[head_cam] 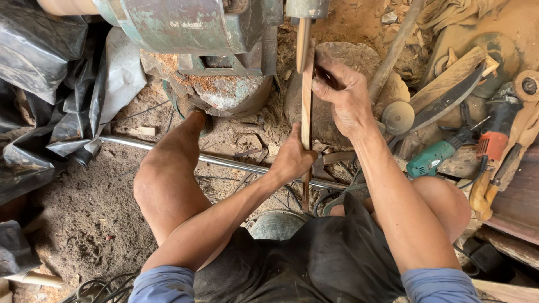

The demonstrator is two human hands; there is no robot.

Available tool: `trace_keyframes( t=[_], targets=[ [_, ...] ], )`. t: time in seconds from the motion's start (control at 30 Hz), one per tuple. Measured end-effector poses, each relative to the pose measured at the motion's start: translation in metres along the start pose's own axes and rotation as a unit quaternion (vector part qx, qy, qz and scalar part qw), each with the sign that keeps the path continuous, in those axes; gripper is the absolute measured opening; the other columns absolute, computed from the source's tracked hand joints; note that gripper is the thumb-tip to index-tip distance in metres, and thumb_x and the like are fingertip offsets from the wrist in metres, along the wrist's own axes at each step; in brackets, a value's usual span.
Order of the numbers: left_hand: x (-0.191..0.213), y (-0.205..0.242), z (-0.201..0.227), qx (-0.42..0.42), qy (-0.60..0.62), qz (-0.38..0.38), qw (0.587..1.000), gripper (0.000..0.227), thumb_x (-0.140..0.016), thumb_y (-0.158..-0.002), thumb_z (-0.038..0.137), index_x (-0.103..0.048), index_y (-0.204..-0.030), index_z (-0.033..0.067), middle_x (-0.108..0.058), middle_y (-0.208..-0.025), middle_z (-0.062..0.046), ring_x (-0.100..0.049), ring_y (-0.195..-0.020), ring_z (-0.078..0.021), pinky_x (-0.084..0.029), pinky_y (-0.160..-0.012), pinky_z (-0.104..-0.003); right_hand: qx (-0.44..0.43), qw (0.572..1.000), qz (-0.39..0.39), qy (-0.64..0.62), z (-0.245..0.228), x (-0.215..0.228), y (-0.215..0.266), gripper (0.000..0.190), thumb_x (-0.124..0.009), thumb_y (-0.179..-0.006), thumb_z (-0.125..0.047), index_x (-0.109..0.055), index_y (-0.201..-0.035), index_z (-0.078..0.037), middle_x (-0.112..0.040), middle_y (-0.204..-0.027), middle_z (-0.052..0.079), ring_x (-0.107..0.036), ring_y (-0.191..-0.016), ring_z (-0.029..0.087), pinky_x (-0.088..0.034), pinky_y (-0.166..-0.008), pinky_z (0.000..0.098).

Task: The person uses a bench grinder to shape and smooth a piece of wood. They hold the wood with both hands and repeatedly press it against the rotating grinding wheel, turning and repositioning the wood to work different edges and surfaces.

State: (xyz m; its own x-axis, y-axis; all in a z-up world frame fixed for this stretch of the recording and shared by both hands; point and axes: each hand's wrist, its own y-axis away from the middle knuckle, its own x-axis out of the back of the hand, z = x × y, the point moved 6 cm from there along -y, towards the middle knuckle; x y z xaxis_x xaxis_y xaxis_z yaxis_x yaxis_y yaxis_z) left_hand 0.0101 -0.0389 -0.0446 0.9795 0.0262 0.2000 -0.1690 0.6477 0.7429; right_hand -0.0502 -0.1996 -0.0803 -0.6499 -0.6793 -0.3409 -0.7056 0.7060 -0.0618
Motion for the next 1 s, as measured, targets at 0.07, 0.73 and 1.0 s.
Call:
trace_keyframes(
  t=[0.07, 0.73, 1.0],
  targets=[
    [-0.004, -0.015, -0.015, -0.03, 0.006, 0.001, 1.0, 0.095, -0.055, -0.087, 0.002, 0.002, -0.163, 0.0054, -0.062, -0.119, -0.028, -0.066, -0.09, -0.0416, -0.065, -0.081, -0.048, -0.02, 1.0, 0.012, 0.011, -0.019, -0.016, 0.002, 0.041, -0.079, -0.095, 0.002, -0.068, -0.135, -0.002, -0.066, -0.143, 0.017, -0.058, -0.134, 0.03, -0.044, -0.125, 0.0547],
    [-0.04, 0.043, 0.011, -0.116, 0.372, -0.068, 0.918, 0.068, -0.041, -0.103, 0.041, -0.026, -0.156, 0.0006, -0.064, -0.115, -0.022, -0.069, -0.097, -0.0283, -0.06, -0.089, -0.044, -0.115, 0.971, 0.21, 0.012, -0.057, 0.033, -0.001, 0.056, -0.054, -0.104, -0.047, -0.063, -0.129, 0.002, -0.071, -0.095, 0.009, -0.07, -0.078, 0.02, -0.061, -0.071, 0.0365],
    [-0.04, 0.019, 0.052, -0.1, 0.545, -0.111, 0.825, 0.052, -0.027, -0.11, 0.044, -0.049, -0.131, 0.0018, -0.065, -0.097, -0.013, -0.065, -0.076, -0.0217, -0.058, -0.066, -0.04, -0.173, 0.98, 0.098, -0.01, -0.033, 0.007, -0.017, 0.075, -0.039, -0.1, -0.063, -0.058, -0.13, 0.002, -0.07, -0.096, 0.019, -0.073, -0.082, 0.024, -0.063, -0.07, 0.0355]
  ],
)
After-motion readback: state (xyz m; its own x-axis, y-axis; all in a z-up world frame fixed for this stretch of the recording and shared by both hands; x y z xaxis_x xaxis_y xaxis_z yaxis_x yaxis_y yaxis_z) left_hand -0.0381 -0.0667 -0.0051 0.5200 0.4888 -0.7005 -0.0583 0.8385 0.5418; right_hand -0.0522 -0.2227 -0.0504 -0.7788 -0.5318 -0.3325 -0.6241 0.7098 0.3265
